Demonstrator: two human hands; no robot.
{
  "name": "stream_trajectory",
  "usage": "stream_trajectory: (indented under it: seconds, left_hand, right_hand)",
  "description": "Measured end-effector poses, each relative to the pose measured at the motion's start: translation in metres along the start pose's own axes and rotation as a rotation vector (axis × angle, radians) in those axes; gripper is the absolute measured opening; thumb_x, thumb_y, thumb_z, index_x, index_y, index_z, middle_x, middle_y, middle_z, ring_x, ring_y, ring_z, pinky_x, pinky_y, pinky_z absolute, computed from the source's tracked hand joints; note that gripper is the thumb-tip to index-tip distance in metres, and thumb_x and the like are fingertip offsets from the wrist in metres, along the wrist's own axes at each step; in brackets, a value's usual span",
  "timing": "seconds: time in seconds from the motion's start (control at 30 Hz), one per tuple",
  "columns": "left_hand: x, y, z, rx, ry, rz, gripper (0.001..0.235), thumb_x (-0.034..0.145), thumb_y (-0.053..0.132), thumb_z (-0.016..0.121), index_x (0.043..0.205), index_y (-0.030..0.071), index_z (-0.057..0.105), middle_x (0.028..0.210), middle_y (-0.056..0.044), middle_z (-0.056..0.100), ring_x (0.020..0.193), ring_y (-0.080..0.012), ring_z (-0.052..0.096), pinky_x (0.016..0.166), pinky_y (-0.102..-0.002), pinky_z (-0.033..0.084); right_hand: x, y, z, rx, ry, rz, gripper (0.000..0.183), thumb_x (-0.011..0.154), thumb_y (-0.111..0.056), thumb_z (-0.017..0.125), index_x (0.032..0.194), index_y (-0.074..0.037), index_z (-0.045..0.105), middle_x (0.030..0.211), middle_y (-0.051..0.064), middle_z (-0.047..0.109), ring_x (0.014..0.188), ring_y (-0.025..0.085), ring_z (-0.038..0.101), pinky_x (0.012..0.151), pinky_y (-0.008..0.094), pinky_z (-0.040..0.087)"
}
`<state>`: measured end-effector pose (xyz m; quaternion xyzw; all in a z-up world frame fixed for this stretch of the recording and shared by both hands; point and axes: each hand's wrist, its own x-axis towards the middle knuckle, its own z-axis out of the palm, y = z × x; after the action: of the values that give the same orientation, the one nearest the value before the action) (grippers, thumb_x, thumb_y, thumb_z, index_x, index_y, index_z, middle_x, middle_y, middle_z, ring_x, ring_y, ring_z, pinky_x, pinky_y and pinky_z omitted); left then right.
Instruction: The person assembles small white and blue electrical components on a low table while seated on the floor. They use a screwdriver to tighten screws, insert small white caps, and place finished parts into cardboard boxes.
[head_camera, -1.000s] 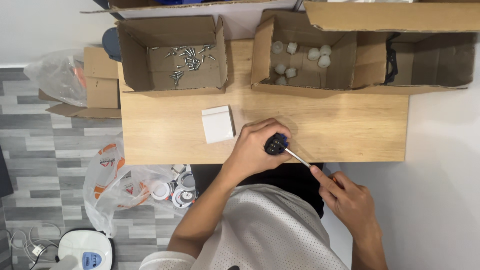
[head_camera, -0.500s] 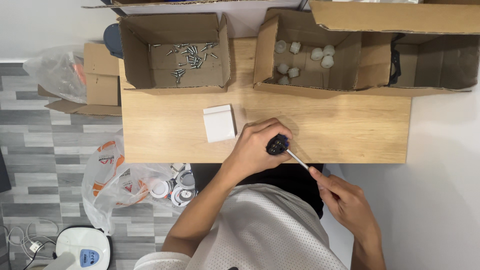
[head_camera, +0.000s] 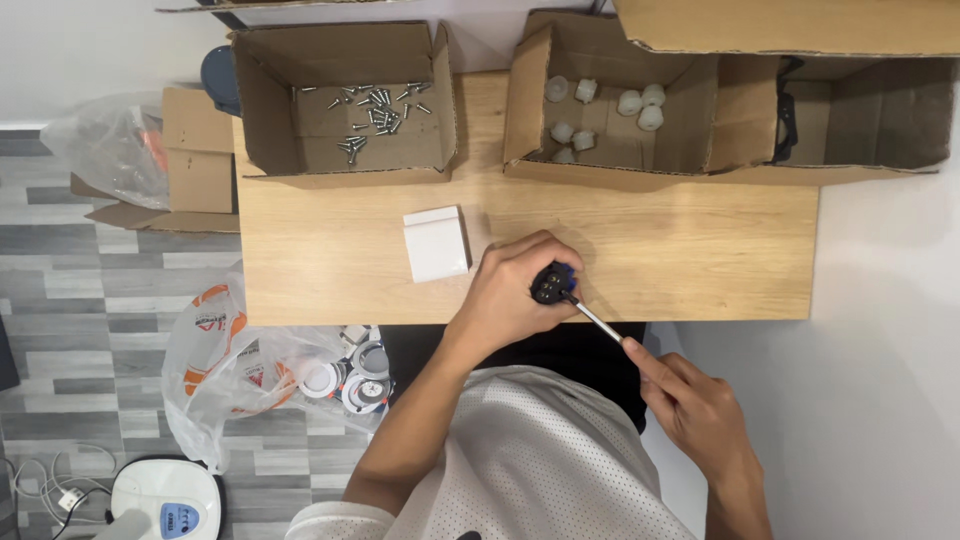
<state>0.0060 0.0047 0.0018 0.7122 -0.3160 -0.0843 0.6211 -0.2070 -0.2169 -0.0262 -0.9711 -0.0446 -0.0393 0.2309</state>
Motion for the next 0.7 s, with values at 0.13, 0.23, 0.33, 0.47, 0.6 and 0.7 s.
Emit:
stream_trajectory:
  seconds: [0.13,0.23,0.33,0.47,0.6,0.7]
  left_hand:
    - [0.000,0.000,0.001,0.001,-0.014,-0.002,0.031,0.073,-0.006,0.081,0.092,0.010,0.063,0.085,-0.001,0.064,0.076,-0.0163,0.063,0.076,-0.027,0.050]
    - [0.001,0.000,0.000,0.015,-0.006,0.000,0.029,0.074,-0.006,0.079,0.092,0.010,0.063,0.086,-0.002,0.065,0.076,-0.0168,0.064,0.076,-0.027,0.051]
    - [0.000,-0.001,0.001,0.028,-0.001,-0.003,0.027,0.076,-0.005,0.079,0.091,0.011,0.063,0.087,-0.001,0.066,0.076,-0.0168,0.065,0.076,-0.027,0.052]
    - [0.001,-0.002,-0.001,0.036,-0.008,-0.001,0.028,0.076,-0.002,0.081,0.091,0.011,0.062,0.086,-0.001,0.065,0.076,-0.0176,0.063,0.076,-0.028,0.050]
    - [0.000,-0.006,0.000,0.073,-0.019,-0.015,0.027,0.076,0.001,0.081,0.094,0.012,0.063,0.089,-0.001,0.065,0.080,-0.0188,0.064,0.078,-0.029,0.051]
    - [-0.001,-0.008,-0.001,0.083,-0.016,0.005,0.028,0.076,0.000,0.081,0.094,0.011,0.062,0.088,-0.001,0.065,0.079,-0.0188,0.064,0.077,-0.029,0.052]
  right_hand:
    - [-0.001,0.000,0.001,-0.083,-0.024,-0.019,0.059,0.100,-0.001,0.062,0.152,-0.029,0.055,0.076,-0.008,0.050,0.060,0.009,0.038,0.047,0.024,0.040]
    - [0.004,0.001,0.001,-0.167,-0.027,-0.059,0.060,0.100,-0.002,0.063,0.152,-0.029,0.055,0.077,-0.008,0.050,0.062,0.007,0.040,0.047,0.025,0.039]
    - [0.006,0.001,0.000,-0.239,-0.017,-0.107,0.059,0.099,-0.001,0.065,0.152,-0.027,0.056,0.078,-0.007,0.049,0.064,0.007,0.042,0.047,0.026,0.039]
    - [0.010,-0.001,-0.003,-0.315,0.031,-0.128,0.063,0.097,0.002,0.068,0.150,-0.029,0.059,0.081,-0.007,0.050,0.061,0.008,0.039,0.049,0.025,0.038]
    - [0.009,0.001,-0.007,-0.326,0.008,-0.109,0.062,0.098,-0.001,0.069,0.150,-0.034,0.059,0.084,-0.006,0.048,0.059,0.011,0.035,0.049,0.026,0.041]
    - [0.009,0.001,-0.007,-0.262,-0.010,-0.119,0.058,0.101,-0.002,0.066,0.151,-0.030,0.057,0.081,-0.005,0.045,0.060,0.012,0.034,0.047,0.027,0.037]
